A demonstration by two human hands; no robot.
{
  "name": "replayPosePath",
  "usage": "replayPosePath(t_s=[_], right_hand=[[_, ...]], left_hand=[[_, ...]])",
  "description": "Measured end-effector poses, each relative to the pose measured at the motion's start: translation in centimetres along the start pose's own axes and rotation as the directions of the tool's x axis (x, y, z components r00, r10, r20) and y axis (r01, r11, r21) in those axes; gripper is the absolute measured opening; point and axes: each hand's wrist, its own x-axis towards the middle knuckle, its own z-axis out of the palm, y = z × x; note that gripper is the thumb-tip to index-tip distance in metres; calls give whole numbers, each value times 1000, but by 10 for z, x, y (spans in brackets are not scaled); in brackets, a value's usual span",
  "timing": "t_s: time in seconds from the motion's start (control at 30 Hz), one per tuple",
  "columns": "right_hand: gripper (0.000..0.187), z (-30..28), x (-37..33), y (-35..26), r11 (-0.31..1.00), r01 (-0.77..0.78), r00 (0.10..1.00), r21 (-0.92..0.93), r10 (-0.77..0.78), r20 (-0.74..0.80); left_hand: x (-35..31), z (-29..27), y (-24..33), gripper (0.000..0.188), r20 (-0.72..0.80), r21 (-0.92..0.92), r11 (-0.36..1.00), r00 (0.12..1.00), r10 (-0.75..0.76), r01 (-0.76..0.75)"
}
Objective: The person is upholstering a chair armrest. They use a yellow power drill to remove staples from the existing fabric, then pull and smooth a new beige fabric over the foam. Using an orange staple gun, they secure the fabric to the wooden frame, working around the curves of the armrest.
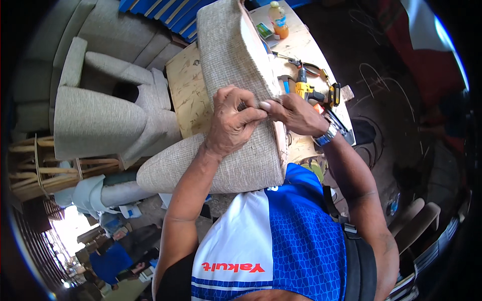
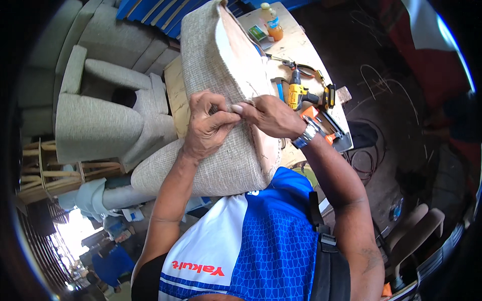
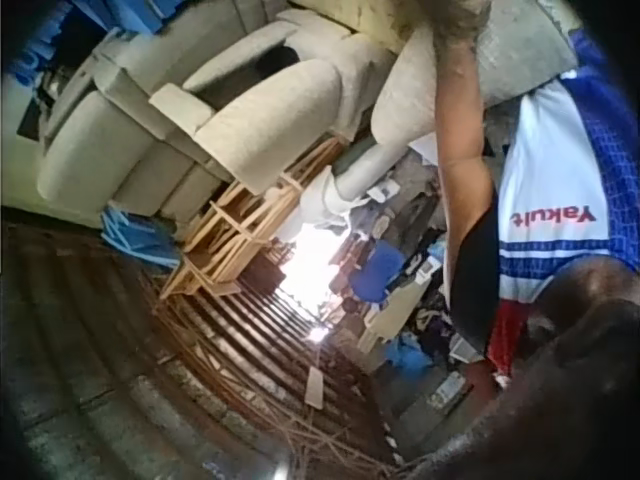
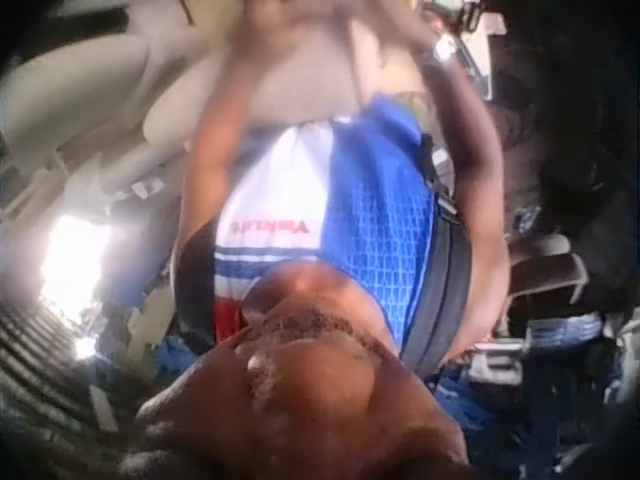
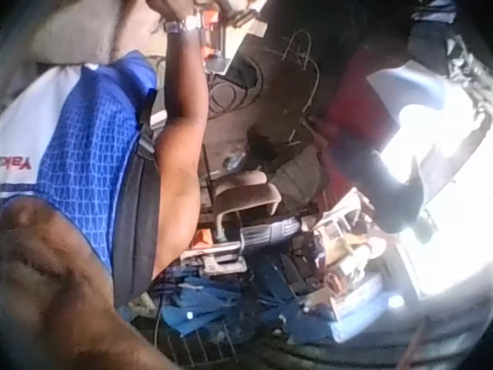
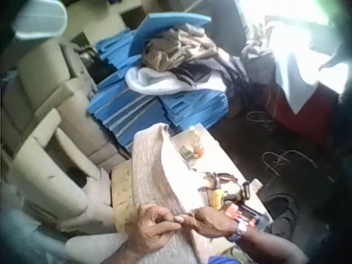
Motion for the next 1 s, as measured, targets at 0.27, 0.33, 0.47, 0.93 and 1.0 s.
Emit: replayPosePath(t_s=[0.27, 0.33, 0.47, 0.93, 1.0], right_hand=[[46, 6, 2, 45, 946, 240, 969, 217, -245, -1], [45, 18, 6, 57, 902, 400, 916, 164, -392, -81], [47, 35, 16, 61, 755, 644, 755, 125, -598, -269], [44, 23, 18, 73, 717, 632, 773, 294, -609, -177], [44, 18, 7, 67, 787, 584, 811, 197, -568, -136]], left_hand=[[16, -33, -29, 27, -18, -620, 772, 981, -191, 139], [13, -44, -83, 48, -95, -710, 651, 878, -469, 270], [32, -29, -140, 75, 162, -867, 90, 448, -879, 489], [37, -13, -93, 75, -10, -750, 571, 858, -514, 333], [47, -15, -88, 67, -156, -29, 992, 980, -127, 124]])
